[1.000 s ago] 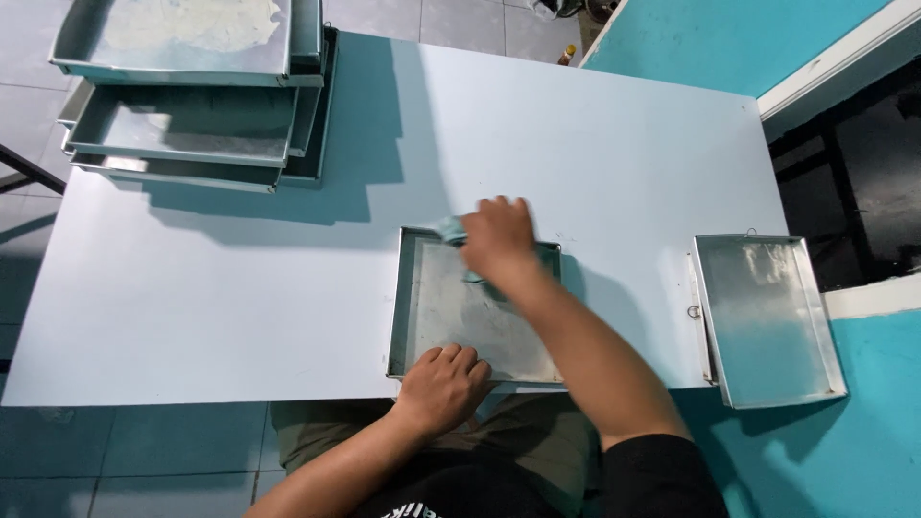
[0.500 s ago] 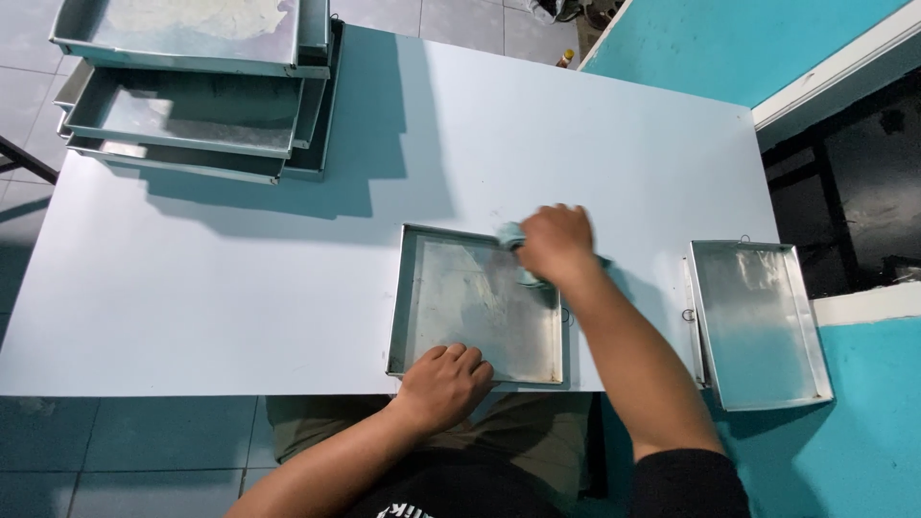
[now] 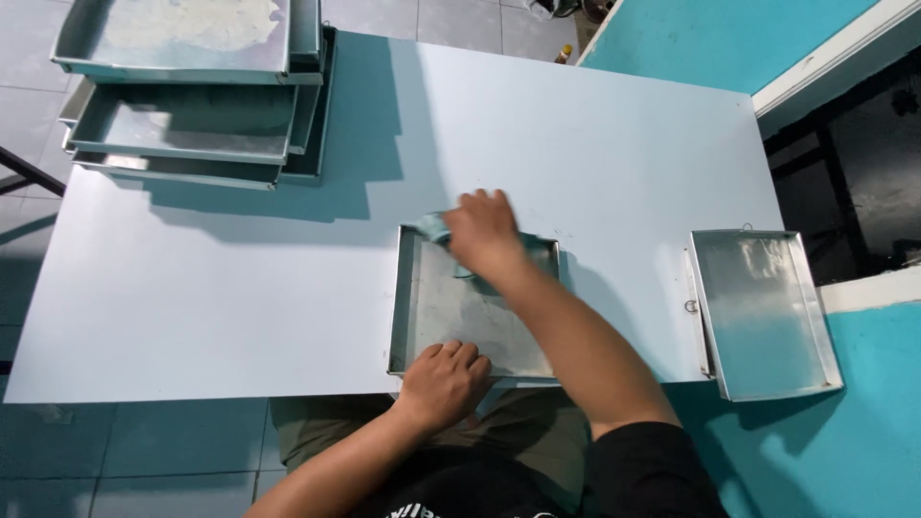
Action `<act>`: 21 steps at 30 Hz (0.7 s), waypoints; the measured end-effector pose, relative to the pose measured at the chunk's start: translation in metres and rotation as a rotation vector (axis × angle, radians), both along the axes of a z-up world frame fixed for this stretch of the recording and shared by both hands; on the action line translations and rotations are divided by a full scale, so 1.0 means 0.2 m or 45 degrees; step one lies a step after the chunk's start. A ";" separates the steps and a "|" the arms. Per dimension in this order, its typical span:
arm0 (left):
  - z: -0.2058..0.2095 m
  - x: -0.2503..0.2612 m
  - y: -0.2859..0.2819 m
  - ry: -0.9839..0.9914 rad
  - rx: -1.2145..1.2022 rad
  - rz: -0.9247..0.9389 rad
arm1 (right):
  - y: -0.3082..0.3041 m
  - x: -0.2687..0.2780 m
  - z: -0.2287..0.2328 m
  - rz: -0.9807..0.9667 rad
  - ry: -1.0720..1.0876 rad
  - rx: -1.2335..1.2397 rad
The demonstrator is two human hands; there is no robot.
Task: The person wipes the surface of a metal tray with a cloth, then places it aside and repeats the process with another tray from a stack. The person handles the trays one at a time, wiping each surface thoroughly.
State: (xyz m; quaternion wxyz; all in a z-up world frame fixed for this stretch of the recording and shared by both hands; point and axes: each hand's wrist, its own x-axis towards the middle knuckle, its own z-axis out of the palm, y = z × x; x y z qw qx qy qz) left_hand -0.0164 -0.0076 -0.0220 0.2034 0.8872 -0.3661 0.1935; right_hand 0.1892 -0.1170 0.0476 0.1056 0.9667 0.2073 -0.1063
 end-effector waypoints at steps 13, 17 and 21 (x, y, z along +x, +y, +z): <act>-0.04 0.02 0.02 0.047 0.000 -0.095 | -0.55 -0.07 0.12 -0.347 0.164 -0.454; 0.03 0.04 0.04 0.398 0.257 -0.292 | -0.44 -0.01 -0.08 -0.056 -0.148 -0.090; 0.07 0.05 0.04 0.416 0.279 -0.308 | -0.13 -0.01 -0.08 0.105 -0.280 0.074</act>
